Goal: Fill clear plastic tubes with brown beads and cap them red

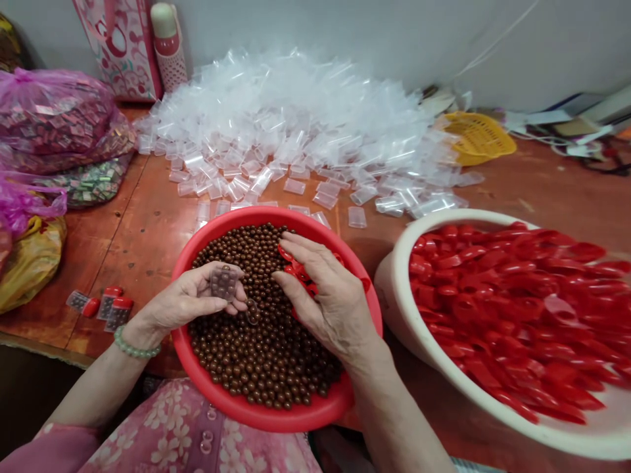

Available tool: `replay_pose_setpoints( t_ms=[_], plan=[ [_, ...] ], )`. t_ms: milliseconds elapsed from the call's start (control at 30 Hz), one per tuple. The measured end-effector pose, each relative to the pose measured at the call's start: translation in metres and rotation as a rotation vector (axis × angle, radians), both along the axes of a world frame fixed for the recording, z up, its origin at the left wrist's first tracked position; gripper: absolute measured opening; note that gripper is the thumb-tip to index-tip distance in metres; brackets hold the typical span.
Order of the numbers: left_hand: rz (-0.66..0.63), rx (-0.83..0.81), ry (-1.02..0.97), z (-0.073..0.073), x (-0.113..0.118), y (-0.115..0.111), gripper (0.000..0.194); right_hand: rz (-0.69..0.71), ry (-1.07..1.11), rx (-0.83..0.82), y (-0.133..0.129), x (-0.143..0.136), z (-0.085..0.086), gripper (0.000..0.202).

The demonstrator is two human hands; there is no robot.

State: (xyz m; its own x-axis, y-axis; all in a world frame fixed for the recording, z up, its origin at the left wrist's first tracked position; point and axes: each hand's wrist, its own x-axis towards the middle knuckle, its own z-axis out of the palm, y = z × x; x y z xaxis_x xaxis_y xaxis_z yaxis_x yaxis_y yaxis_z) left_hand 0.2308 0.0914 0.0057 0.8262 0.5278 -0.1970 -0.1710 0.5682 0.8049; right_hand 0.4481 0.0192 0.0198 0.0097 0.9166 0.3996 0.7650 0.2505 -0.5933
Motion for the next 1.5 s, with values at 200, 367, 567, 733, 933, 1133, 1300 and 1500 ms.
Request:
replay_pose_setpoints(
  t_ms=[200, 367, 567, 733, 933, 1133, 1300, 1500],
  plan=[
    [0.018, -0.039, -0.037, -0.001, 0.000, 0.001, 0.039, -0.056, -0.599, -0.243, -0.015, 0.021, -0.016, 0.025],
    [0.034, -0.057, -0.037, -0.001, 0.000, 0.000, 0.038, -0.066, -0.853, -0.302, -0.017, 0.012, -0.019, 0.016],
    [0.067, -0.080, -0.003, -0.001, 0.001, -0.002, 0.033, -0.066, -0.932, -0.268, -0.016, 0.009, -0.021, 0.018],
    [0.106, -0.018, 0.029, -0.004, 0.001, 0.000, 0.029, -0.144, -0.700, -0.249, -0.017, 0.011, -0.021, 0.018],
    [0.193, 0.046, 0.145, -0.001, 0.004, 0.003, 0.024, -0.096, 0.260, -0.379, -0.015, -0.001, -0.002, 0.017],
    [0.247, 0.081, 0.149, 0.001, 0.005, 0.000, 0.031, 0.089, 0.812, -0.668, -0.008, -0.026, 0.007, 0.031],
    [0.256, 0.090, 0.163, 0.000, 0.003, -0.001, 0.034, 0.083, 0.836, -0.722, -0.004, -0.035, 0.006, 0.034],
    [0.332, 0.106, 0.144, 0.005, 0.004, 0.000, 0.023, 0.110, 0.551, -0.448, -0.007, -0.036, 0.009, 0.023]
  ],
)
